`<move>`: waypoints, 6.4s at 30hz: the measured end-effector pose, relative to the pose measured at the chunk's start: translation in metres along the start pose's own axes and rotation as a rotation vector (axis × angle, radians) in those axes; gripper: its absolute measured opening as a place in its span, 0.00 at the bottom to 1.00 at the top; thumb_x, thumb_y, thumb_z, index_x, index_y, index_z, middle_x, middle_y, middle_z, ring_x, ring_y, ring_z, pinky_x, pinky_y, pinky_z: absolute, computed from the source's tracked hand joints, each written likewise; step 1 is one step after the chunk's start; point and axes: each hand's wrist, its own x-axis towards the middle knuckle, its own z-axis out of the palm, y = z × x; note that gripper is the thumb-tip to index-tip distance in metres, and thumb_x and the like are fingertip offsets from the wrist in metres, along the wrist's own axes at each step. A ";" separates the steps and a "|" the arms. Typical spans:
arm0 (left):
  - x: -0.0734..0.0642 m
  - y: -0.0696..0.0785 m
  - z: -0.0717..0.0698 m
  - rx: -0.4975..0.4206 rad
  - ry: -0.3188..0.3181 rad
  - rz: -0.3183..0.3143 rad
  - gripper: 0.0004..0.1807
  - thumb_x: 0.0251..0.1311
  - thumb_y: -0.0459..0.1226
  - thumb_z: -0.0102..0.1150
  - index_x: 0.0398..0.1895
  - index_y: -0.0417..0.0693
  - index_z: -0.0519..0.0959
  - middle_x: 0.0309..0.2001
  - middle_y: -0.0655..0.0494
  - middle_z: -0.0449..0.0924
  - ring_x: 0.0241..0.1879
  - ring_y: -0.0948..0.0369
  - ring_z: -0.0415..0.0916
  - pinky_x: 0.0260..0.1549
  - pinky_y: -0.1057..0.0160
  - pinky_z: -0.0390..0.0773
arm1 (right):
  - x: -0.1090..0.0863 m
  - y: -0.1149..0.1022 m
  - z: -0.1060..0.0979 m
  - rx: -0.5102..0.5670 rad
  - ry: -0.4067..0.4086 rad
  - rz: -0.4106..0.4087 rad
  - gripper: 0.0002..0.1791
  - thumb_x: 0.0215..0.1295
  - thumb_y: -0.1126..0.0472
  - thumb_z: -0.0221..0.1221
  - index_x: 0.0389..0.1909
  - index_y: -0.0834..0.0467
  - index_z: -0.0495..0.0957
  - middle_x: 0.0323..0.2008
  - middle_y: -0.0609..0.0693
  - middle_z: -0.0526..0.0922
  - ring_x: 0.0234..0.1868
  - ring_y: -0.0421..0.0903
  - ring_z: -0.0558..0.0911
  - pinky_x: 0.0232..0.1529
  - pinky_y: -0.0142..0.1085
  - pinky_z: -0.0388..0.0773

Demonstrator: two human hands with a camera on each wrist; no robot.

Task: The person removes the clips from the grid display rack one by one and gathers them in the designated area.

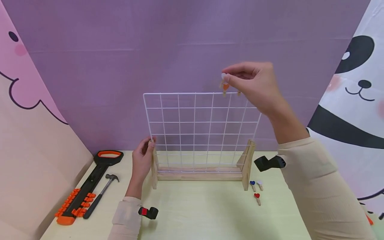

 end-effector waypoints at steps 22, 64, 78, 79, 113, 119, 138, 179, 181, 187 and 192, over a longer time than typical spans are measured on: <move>-0.001 -0.002 -0.001 0.011 -0.006 0.017 0.19 0.75 0.38 0.57 0.64 0.38 0.77 0.63 0.39 0.81 0.56 0.73 0.77 0.59 0.82 0.74 | -0.046 0.031 -0.021 -0.068 -0.031 0.025 0.10 0.66 0.66 0.68 0.46 0.65 0.88 0.37 0.41 0.90 0.38 0.37 0.88 0.44 0.23 0.84; 0.000 -0.001 -0.002 0.032 0.011 -0.031 0.20 0.75 0.39 0.57 0.65 0.42 0.78 0.63 0.43 0.81 0.59 0.69 0.77 0.60 0.82 0.72 | -0.160 0.134 -0.047 -0.184 -0.025 0.257 0.18 0.73 0.58 0.64 0.56 0.64 0.84 0.43 0.38 0.90 0.46 0.35 0.86 0.49 0.22 0.82; 0.000 -0.001 -0.002 0.022 0.000 -0.044 0.19 0.76 0.39 0.56 0.65 0.42 0.78 0.64 0.43 0.81 0.59 0.70 0.77 0.59 0.82 0.73 | -0.210 0.171 -0.065 -0.236 -0.039 0.367 0.16 0.73 0.57 0.64 0.56 0.60 0.84 0.43 0.33 0.89 0.46 0.30 0.83 0.46 0.21 0.82; -0.001 -0.001 -0.002 0.024 0.002 -0.045 0.19 0.75 0.38 0.57 0.65 0.42 0.78 0.64 0.44 0.81 0.59 0.69 0.77 0.59 0.82 0.73 | -0.213 0.174 -0.066 -0.240 -0.039 0.374 0.16 0.73 0.57 0.64 0.56 0.60 0.84 0.42 0.33 0.89 0.46 0.30 0.83 0.46 0.21 0.82; 0.001 0.002 0.000 0.021 0.003 -0.023 0.20 0.75 0.41 0.57 0.64 0.43 0.78 0.62 0.43 0.82 0.63 0.58 0.77 0.61 0.81 0.72 | -0.273 0.255 -0.086 -0.270 -0.148 0.624 0.21 0.72 0.53 0.65 0.57 0.62 0.84 0.48 0.43 0.90 0.45 0.27 0.81 0.46 0.23 0.82; 0.000 -0.001 -0.002 0.028 0.000 -0.029 0.20 0.75 0.41 0.57 0.65 0.43 0.78 0.63 0.45 0.82 0.65 0.58 0.76 0.62 0.79 0.72 | -0.276 0.258 -0.084 -0.256 -0.218 0.657 0.18 0.71 0.56 0.65 0.55 0.62 0.85 0.51 0.53 0.89 0.46 0.30 0.81 0.46 0.24 0.82; 0.000 -0.001 -0.002 0.030 0.003 -0.032 0.20 0.75 0.42 0.57 0.65 0.44 0.78 0.63 0.45 0.82 0.61 0.66 0.77 0.61 0.80 0.73 | -0.281 0.269 -0.077 -0.327 -0.296 0.644 0.18 0.67 0.62 0.68 0.56 0.61 0.85 0.52 0.58 0.87 0.40 0.34 0.79 0.41 0.26 0.83; 0.002 -0.002 -0.002 -0.010 0.002 -0.003 0.20 0.76 0.38 0.56 0.65 0.40 0.77 0.64 0.40 0.81 0.59 0.72 0.77 0.61 0.80 0.73 | -0.273 0.260 -0.089 -0.318 -0.201 0.562 0.19 0.71 0.55 0.65 0.57 0.59 0.84 0.54 0.57 0.88 0.46 0.30 0.84 0.45 0.23 0.83; 0.002 -0.002 -0.001 -0.009 0.003 -0.004 0.20 0.75 0.38 0.57 0.65 0.40 0.77 0.64 0.42 0.81 0.59 0.71 0.77 0.61 0.80 0.73 | -0.268 0.256 -0.092 -0.312 -0.199 0.557 0.20 0.71 0.53 0.65 0.59 0.59 0.83 0.55 0.56 0.87 0.47 0.29 0.84 0.46 0.22 0.83; 0.001 -0.004 -0.001 -0.004 0.004 -0.007 0.20 0.75 0.38 0.57 0.65 0.39 0.77 0.64 0.42 0.81 0.59 0.72 0.77 0.61 0.80 0.73 | -0.247 0.240 -0.099 -0.282 -0.194 0.486 0.20 0.74 0.52 0.63 0.59 0.59 0.82 0.51 0.40 0.89 0.47 0.28 0.85 0.47 0.23 0.83; 0.000 -0.004 -0.002 0.010 0.009 -0.006 0.20 0.75 0.38 0.57 0.65 0.40 0.77 0.63 0.42 0.81 0.58 0.71 0.77 0.60 0.80 0.74 | -0.219 0.221 -0.104 -0.240 -0.180 0.384 0.17 0.75 0.58 0.61 0.58 0.64 0.81 0.47 0.30 0.87 0.47 0.29 0.86 0.48 0.21 0.82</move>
